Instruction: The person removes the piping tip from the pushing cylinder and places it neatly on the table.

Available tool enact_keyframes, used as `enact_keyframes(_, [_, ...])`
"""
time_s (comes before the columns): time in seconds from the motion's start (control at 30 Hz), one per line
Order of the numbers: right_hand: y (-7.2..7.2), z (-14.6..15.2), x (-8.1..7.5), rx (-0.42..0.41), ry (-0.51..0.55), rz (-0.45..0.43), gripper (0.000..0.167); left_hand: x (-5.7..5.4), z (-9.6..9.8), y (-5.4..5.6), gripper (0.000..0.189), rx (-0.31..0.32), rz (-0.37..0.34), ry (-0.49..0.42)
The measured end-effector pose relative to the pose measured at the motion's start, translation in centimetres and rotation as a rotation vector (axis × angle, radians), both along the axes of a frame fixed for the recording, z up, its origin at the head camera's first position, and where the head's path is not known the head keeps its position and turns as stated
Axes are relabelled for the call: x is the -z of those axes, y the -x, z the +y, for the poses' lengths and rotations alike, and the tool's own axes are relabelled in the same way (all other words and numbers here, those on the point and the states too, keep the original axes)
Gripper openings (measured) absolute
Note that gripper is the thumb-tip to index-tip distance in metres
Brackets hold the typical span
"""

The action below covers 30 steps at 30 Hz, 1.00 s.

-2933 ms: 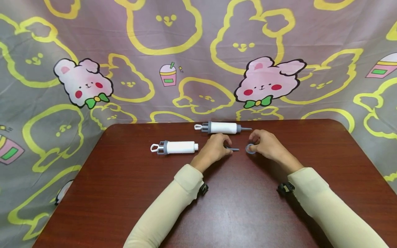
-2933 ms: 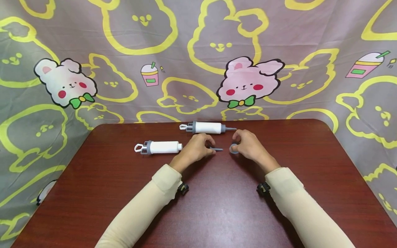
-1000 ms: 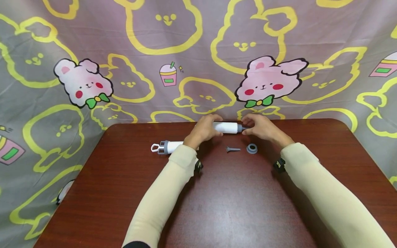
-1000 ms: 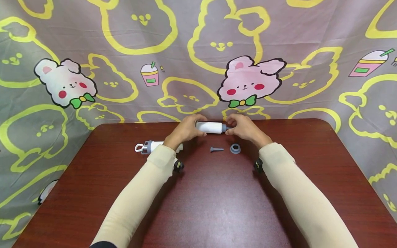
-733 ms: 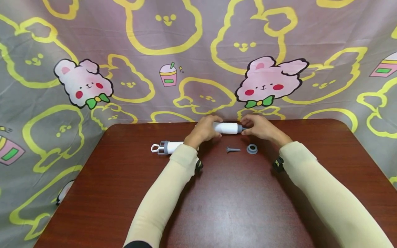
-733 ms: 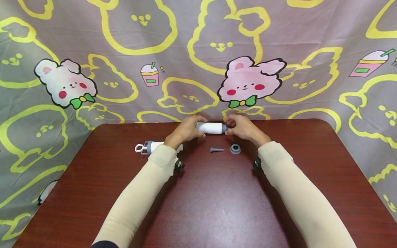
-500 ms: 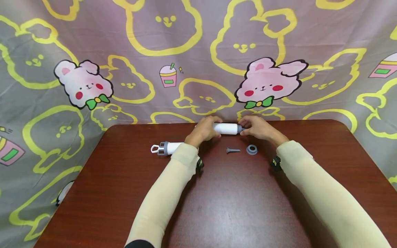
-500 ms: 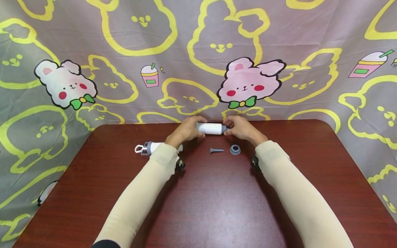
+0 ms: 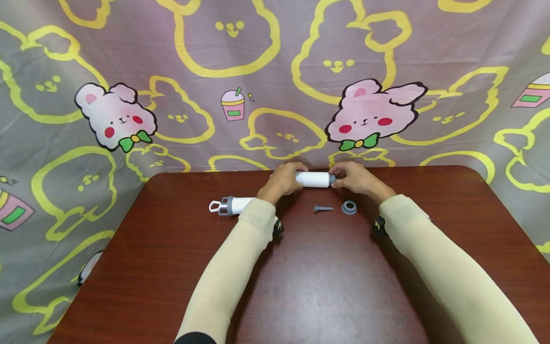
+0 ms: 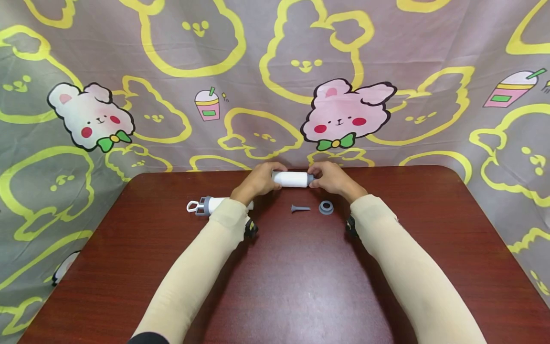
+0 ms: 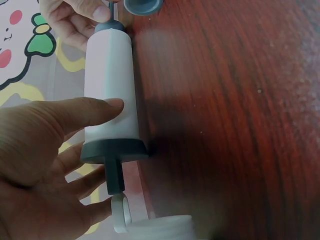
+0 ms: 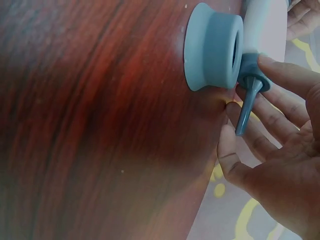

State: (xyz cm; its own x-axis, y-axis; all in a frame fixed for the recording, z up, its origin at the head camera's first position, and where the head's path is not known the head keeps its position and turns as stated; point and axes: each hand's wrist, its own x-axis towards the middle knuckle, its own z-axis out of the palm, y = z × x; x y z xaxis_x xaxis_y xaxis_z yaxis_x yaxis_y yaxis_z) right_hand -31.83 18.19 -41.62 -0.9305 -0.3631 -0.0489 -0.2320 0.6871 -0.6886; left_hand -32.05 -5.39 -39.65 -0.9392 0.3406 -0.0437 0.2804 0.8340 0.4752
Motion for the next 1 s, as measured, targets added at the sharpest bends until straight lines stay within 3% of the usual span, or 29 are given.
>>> enact_keyframes(0.47, [0.1, 0.1, 0.6, 0.010, 0.003, 0.031, 0.030, 0.0, -0.1, -0.1, 0.052, 0.002, -0.010, -0.003])
enact_keyframes(0.8, [-0.4, 0.9, -0.2, -0.020, 0.046, 0.047, 0.029, -1.1, -0.6, -0.3, 0.051, 0.096, -0.008, -0.022])
enact_keyframes(1.0, [-1.7, 1.6, -1.2, -0.023, 0.083, 0.047, 0.030, -2.0, -1.0, -1.0, 0.049, 0.154, 0.005, -0.054])
